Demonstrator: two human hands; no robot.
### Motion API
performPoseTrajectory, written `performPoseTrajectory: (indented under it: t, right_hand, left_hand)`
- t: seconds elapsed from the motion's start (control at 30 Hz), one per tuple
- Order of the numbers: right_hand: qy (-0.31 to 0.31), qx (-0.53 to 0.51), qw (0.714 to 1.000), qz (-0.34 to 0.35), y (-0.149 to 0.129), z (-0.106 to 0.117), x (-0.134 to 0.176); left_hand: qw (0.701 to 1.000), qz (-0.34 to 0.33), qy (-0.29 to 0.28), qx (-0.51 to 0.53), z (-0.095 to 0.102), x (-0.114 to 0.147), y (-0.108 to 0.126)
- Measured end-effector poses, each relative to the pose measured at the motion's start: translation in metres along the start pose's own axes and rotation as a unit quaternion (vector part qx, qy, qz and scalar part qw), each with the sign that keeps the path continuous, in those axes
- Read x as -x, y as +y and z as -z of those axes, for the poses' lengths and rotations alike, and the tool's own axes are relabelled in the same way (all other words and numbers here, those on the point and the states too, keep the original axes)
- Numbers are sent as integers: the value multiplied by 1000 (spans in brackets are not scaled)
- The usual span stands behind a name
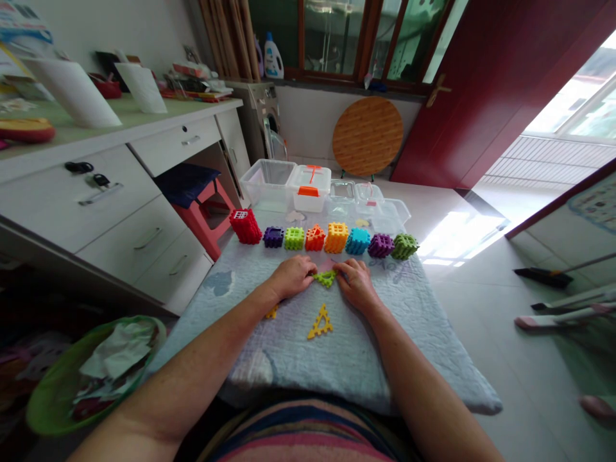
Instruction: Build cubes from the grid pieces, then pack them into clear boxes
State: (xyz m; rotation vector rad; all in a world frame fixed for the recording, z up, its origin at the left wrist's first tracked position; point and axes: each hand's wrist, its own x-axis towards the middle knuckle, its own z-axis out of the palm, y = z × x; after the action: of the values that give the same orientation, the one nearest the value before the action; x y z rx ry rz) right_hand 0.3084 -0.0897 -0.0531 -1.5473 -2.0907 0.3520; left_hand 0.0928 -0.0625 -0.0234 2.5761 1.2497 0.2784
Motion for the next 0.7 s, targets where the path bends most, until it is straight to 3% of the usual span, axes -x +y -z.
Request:
performPoseTrajectory:
  t: [0.7]
  right_hand:
    - [-17, 26, 1000, -4, -2, 1, -2]
  left_hand:
    - [997, -45, -33, -49, 12, -8, 8]
